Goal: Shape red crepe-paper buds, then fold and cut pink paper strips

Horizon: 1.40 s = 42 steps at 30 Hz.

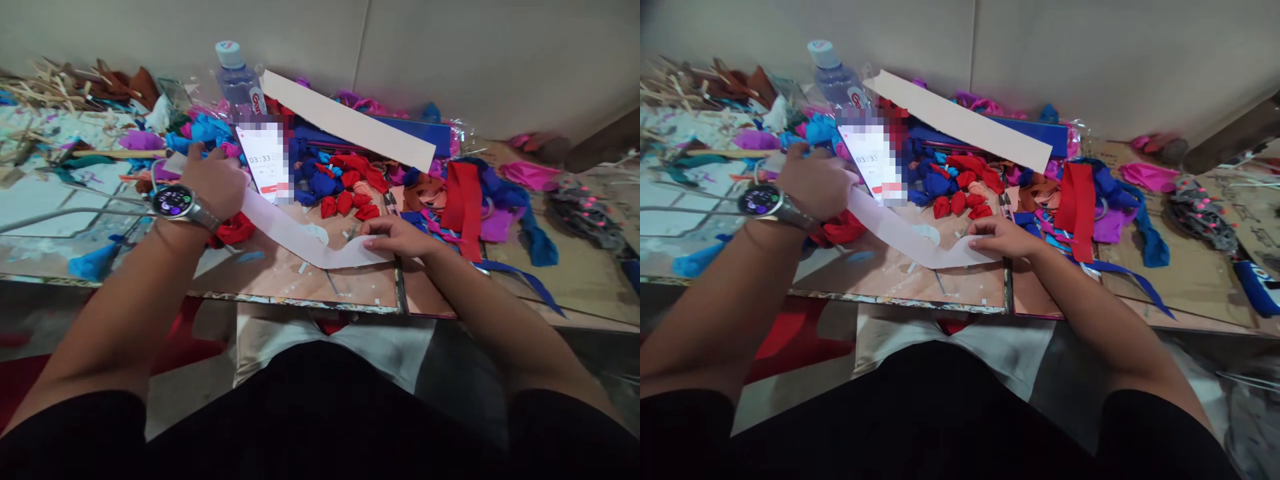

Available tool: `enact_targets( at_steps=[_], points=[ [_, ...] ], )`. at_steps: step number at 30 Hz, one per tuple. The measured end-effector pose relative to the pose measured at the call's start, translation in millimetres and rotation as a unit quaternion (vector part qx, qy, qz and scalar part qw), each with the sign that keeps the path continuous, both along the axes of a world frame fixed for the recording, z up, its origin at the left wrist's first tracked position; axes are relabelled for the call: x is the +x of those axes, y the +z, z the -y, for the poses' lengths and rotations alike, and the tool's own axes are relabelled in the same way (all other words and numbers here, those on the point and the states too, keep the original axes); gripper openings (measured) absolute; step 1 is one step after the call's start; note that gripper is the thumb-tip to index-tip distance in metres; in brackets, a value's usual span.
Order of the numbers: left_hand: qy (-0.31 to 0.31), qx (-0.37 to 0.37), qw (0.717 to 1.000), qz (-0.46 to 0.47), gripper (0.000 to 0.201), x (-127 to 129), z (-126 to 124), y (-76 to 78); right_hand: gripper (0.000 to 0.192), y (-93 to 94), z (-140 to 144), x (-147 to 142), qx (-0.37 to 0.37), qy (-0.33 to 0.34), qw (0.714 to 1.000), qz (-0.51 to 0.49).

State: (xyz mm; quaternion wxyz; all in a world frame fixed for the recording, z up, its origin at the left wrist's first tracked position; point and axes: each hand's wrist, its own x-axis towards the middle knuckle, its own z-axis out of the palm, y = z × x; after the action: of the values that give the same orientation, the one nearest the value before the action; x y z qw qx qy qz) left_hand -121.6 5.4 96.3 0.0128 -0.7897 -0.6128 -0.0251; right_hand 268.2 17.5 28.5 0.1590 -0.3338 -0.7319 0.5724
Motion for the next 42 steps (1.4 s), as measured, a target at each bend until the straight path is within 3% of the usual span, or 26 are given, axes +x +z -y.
enact_targets(
  at_steps=[2,7,10,13,16,18,20,22,24,26,28,33,36,42],
  points=[
    [-0.017,0.05,0.994,-0.098,0.041,15,6,2.0,0.042,-5.0,0,-5,0.011,0.01,1.0,0.011],
    [0.022,0.022,0.99,-0.14,0.039,58,47,29.3,0.034,-9.5,1,-16,0.111,0.054,0.992,0.033],
    [0.043,0.015,0.979,-0.2,0.038,66,67,47.2,0.032,-11.6,0,-17,0.13,0.071,0.988,0.036],
    [0.089,0.044,0.977,-0.186,0.045,59,68,57.9,0.035,-14.3,-4,-16,0.122,0.045,0.991,0.029],
    [0.121,0.069,0.979,-0.15,0.049,63,58,59.0,0.038,-16.4,-5,-15,0.115,0.02,0.993,0.023],
    [0.055,0.055,0.99,-0.117,0.048,81,51,51.4,0.037,-17.7,-4,-17,0.115,0.017,0.993,0.018],
    [-0.065,0.037,0.996,-0.049,0.04,109,44,35.0,0.034,-19.1,-3,-19,0.116,0.019,0.993,0.014],
    [-0.201,0.031,0.979,0.032,0.034,135,37,11.4,0.032,-20.5,-1,-21,0.112,0.019,0.993,0.014],
    [-0.261,0.012,0.96,0.105,0.033,152,28,-14.1,0.029,-21.2,0,-21,0.115,0.006,0.993,0.02],
    [-0.274,-0.006,0.942,0.192,0.035,157,21,-36.1,0.028,-21.1,0,-20,0.127,-0.016,0.992,0.021],
    [-0.243,-0.028,0.928,0.28,0.036,153,16,-52.2,0.03,-20.8,0,-18,0.13,-0.033,0.991,0.008],
    [-0.208,-0.108,0.889,0.393,0.033,139,11,-75.2,0.039,-22.7,-2,-16,0.128,-0.06,0.99,0.011],
    [-0.197,-0.142,0.89,0.386,0.026,136,7,-81.0,0.039,-21.6,0,-16,0.145,-0.065,0.987,0.03],
    [-0.205,-0.109,0.935,0.269,0.025,130,5,-71.6,0.036,-16.1,7,-14,0.185,-0.074,0.976,0.083]
  ],
)
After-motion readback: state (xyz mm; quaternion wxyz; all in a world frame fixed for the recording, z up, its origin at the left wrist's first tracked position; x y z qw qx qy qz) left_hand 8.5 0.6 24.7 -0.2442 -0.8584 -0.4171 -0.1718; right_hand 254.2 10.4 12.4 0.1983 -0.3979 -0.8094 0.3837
